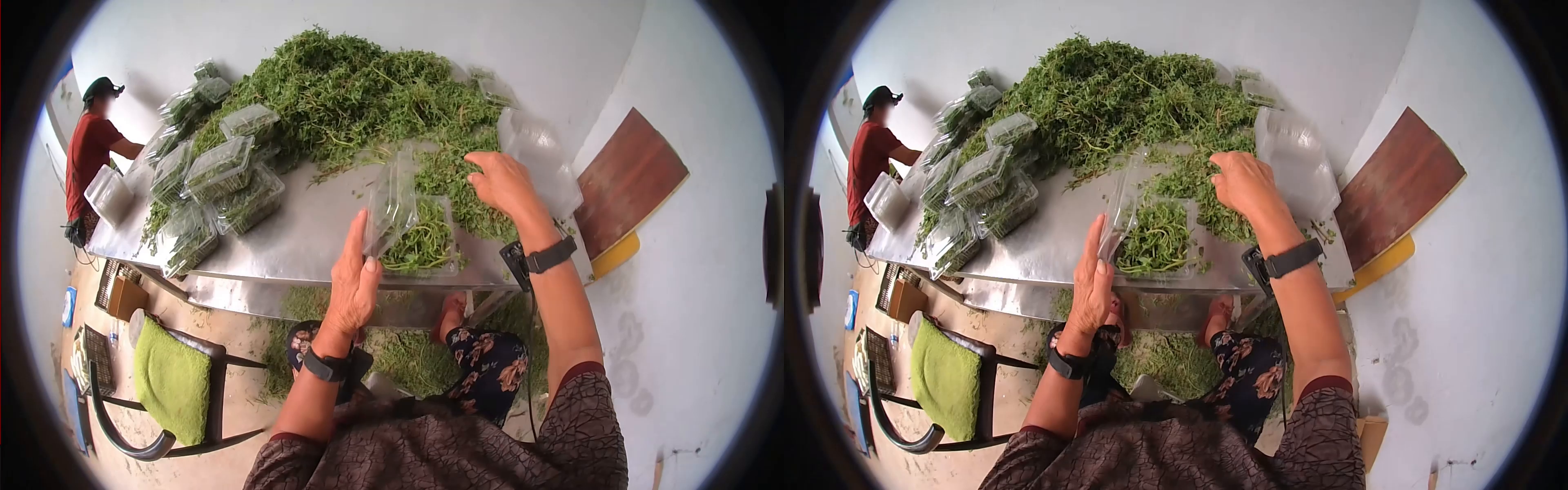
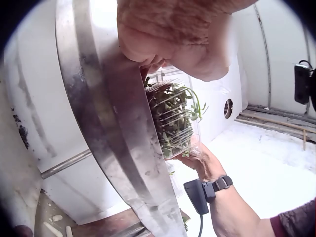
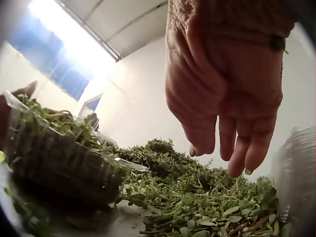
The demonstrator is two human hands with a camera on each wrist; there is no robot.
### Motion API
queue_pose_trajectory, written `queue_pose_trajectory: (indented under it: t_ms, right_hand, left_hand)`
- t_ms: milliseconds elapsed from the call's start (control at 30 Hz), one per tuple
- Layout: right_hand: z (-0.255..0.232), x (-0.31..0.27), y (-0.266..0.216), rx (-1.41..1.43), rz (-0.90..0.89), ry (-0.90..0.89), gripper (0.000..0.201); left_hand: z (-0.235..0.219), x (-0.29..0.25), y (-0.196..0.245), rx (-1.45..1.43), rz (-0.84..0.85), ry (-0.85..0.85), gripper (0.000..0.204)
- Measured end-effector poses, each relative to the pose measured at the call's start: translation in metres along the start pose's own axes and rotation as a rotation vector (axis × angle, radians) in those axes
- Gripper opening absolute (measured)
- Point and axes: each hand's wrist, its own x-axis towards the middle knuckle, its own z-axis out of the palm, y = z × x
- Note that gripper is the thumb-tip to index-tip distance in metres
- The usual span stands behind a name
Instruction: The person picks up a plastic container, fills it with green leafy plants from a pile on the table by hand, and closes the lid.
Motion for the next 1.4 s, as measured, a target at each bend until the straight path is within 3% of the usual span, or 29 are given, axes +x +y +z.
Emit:
queue_pose_trajectory:
  t_ms: [167,333,467,567,633,767,833,867,933,967,1033,1067,1233,1400]
  right_hand:
    - [0.021,0.041,0.018,-0.108,-0.02,0.001,0.034]
    - [0.035,0.072,0.016,-0.165,0.14,-0.156,0.036]
    - [0.057,0.086,0.033,-0.255,0.097,-0.167,0.038]
    - [0.067,0.092,0.04,-0.268,0.056,-0.095,0.028]
    - [0.07,0.1,0.042,-0.295,0.072,-0.124,0.014]
    - [0.069,0.109,0.044,-0.371,0.093,-0.168,0.007]
    - [0.059,0.108,0.034,-0.286,0.291,-0.257,0.005]
    - [0.061,0.108,0.038,-0.287,0.288,-0.259,0.005]
    - [0.065,0.102,0.051,-0.035,0.189,-0.038,0.009]
    - [0.066,0.1,0.057,-0.036,0.191,-0.043,0.009]
    - [0.053,0.088,0.049,0.285,0.123,0.024,0.009]
    - [0.042,0.081,0.041,0.433,0.21,-0.011,0.011]
    - [0.014,0.048,0.021,0.698,0.184,-0.073,0.012]
    - [-0.007,0.017,0.004,0.909,0.162,-0.102,0.014]
  left_hand:
    - [-0.002,-0.001,0.001,0.002,0.004,-0.016,0.062]
    - [-0.004,0.0,0.006,0.0,-0.021,-0.04,0.064]
    - [-0.004,0.0,0.003,-0.022,-0.019,-0.047,0.066]
    - [-0.004,0.001,0.003,-0.024,-0.023,-0.053,0.067]
    - [-0.004,0.001,0.004,-0.027,-0.025,-0.055,0.067]
    - [-0.003,0.001,0.003,-0.05,-0.032,-0.051,0.066]
    - [-0.004,0.001,0.002,-0.046,-0.025,-0.048,0.066]
    - [-0.004,0.001,0.002,-0.048,-0.034,-0.052,0.066]
    - [-0.004,0.0,0.002,-0.051,-0.049,-0.057,0.065]
    - [-0.004,0.0,0.002,-0.052,-0.057,-0.059,0.065]
    - [-0.004,0.001,0.003,-0.056,-0.066,-0.06,0.065]
    - [-0.003,0.001,0.002,-0.064,-0.073,-0.061,0.065]
    - [-0.002,0.001,0.002,-0.054,-0.057,-0.042,0.065]
    - [-0.002,-0.001,0.0,-0.109,-0.154,-0.063,0.059]
